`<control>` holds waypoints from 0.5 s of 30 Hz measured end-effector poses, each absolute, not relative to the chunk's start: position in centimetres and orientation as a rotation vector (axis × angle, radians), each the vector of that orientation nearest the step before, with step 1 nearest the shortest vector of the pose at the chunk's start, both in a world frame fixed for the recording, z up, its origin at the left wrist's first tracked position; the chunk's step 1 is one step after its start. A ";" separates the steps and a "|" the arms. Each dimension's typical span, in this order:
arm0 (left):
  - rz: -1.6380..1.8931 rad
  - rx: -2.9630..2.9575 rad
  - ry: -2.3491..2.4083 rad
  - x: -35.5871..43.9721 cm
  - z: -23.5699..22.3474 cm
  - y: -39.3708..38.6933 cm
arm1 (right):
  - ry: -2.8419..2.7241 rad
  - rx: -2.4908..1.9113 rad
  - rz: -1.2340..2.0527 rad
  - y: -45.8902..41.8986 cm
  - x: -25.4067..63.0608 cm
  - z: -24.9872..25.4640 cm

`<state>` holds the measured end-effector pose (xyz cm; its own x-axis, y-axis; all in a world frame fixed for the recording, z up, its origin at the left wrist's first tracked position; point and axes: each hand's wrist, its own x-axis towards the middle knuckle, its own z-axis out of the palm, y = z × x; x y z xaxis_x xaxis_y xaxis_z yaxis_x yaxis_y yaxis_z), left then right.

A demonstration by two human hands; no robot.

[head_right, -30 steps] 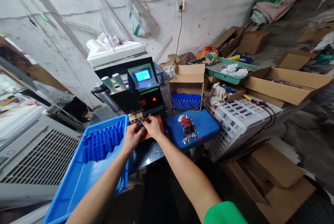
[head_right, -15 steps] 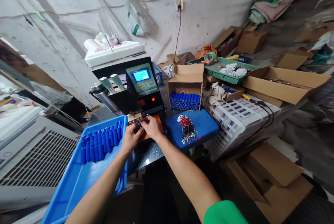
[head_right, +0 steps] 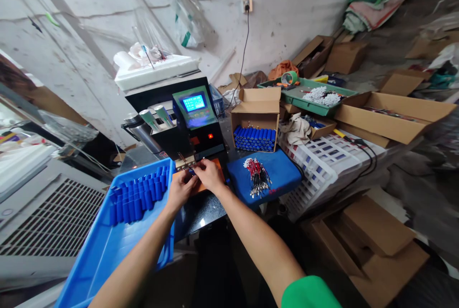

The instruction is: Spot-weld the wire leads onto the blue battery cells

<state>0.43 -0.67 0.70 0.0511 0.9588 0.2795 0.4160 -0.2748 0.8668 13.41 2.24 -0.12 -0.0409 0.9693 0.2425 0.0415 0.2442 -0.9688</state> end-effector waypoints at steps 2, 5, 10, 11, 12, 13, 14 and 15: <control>1.195 1.748 1.374 0.4 0.7 -0.6 | -1.383 -1.014 1.025 2.3 13.7 -0.7; 1.188 1.769 1.369 0.3 0.5 -0.6 | -1.427 -0.993 1.013 2.3 14.1 -1.3; 1.198 1.818 1.434 0.5 0.6 -0.6 | -1.470 -1.059 1.067 2.5 14.2 -1.6; 1.196 1.829 1.453 0.4 0.7 -0.7 | -1.447 -1.042 1.096 2.5 14.2 -1.6; 1.187 1.833 1.471 0.3 0.9 -0.7 | -1.418 -1.018 1.129 2.6 14.1 -1.6; 1.175 1.827 1.484 0.1 1.1 -0.7 | -1.384 -0.993 1.166 2.6 14.1 -1.5; 1.166 1.812 1.495 -0.2 1.4 -0.8 | -1.351 -0.967 1.205 2.5 14.1 -1.4; 1.158 1.793 1.506 -0.7 1.6 -0.8 | -1.317 -0.943 1.244 2.5 14.2 -1.2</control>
<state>-0.68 -0.83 1.65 0.0149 0.9612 0.2755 0.5131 -0.2439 0.8230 14.17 2.49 -1.24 -0.1445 0.9756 0.1651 -0.1093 0.1500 -0.9826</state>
